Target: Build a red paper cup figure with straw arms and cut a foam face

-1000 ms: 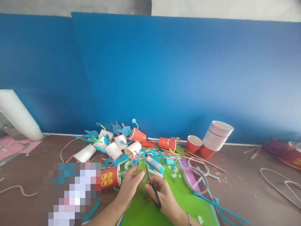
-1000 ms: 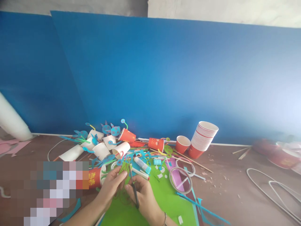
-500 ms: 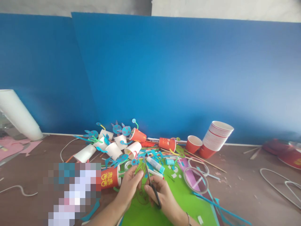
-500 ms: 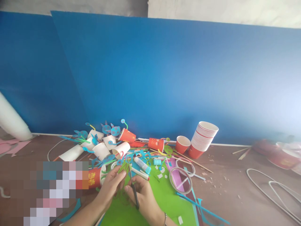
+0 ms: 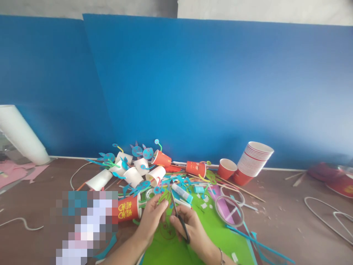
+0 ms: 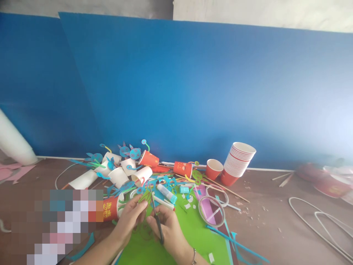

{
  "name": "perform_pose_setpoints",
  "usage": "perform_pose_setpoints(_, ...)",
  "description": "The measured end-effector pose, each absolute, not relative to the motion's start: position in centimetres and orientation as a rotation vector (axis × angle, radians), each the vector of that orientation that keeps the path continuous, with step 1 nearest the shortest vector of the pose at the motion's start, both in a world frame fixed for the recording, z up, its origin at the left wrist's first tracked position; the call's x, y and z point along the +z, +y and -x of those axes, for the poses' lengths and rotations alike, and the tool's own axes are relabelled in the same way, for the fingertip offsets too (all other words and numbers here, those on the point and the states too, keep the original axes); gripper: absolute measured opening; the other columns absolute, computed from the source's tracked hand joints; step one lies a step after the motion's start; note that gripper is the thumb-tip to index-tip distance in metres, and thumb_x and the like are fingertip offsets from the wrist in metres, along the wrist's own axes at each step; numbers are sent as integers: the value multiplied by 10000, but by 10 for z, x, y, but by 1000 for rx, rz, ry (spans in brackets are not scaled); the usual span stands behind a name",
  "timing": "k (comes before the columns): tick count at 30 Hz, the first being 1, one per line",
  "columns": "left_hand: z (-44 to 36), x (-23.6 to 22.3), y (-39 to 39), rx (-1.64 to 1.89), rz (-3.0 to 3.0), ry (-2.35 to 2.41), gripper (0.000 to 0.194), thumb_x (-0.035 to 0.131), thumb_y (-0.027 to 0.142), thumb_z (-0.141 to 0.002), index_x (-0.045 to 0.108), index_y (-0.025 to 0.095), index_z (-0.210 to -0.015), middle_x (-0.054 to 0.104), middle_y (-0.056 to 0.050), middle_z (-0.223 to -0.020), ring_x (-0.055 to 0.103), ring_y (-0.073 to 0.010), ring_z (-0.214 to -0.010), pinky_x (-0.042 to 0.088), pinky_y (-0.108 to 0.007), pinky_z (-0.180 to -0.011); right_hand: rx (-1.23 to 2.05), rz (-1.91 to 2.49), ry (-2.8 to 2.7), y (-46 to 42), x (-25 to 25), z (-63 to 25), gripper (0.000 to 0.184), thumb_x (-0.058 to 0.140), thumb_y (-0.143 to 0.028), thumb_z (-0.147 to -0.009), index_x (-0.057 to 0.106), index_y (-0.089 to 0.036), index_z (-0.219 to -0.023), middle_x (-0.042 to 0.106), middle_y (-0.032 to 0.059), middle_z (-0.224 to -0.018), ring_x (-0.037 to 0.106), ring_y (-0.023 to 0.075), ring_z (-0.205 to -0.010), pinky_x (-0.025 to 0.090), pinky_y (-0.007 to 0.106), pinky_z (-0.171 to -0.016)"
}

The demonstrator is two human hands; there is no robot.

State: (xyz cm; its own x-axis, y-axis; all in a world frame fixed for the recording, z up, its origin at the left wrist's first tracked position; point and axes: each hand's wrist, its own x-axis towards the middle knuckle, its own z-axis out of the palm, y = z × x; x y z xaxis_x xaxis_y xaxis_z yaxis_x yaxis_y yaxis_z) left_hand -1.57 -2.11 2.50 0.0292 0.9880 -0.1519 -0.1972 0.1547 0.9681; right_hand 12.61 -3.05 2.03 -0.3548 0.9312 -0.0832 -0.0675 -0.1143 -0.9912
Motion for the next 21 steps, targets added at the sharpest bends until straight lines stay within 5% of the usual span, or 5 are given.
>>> perform_pose_setpoints(10,15,31,-20,1242,-930,1207,478,679,644,-673,552,186,-724,380,98,-391,252,-57,-378,145,-205,-402,1592,1022,-1354,-30,18,-126,494,760,-612,-645,500,-198,-718,410,-97,-447,354,55,-351,272,169,-338)
perform_pose_setpoints(16,12,37,-23,1176,-866,1073,562,773,556,-615,638,151,-980,469,79,-484,305,-59,-411,221,-196,-422,1561,1007,-1357,-30,17,-126,511,742,-633,-655,493,-191,-714,424,-90,-453,367,55,-346,273,168,-339)
perform_pose_setpoints(21,13,36,-23,1223,-875,1135,435,763,511,-638,662,153,-864,381,90,-446,306,-67,-444,193,-191,-435,1553,946,-1386,-32,18,-126,498,704,-640,-698,499,-188,-742,446,-73,-497,402,67,-392,321,177,-377)
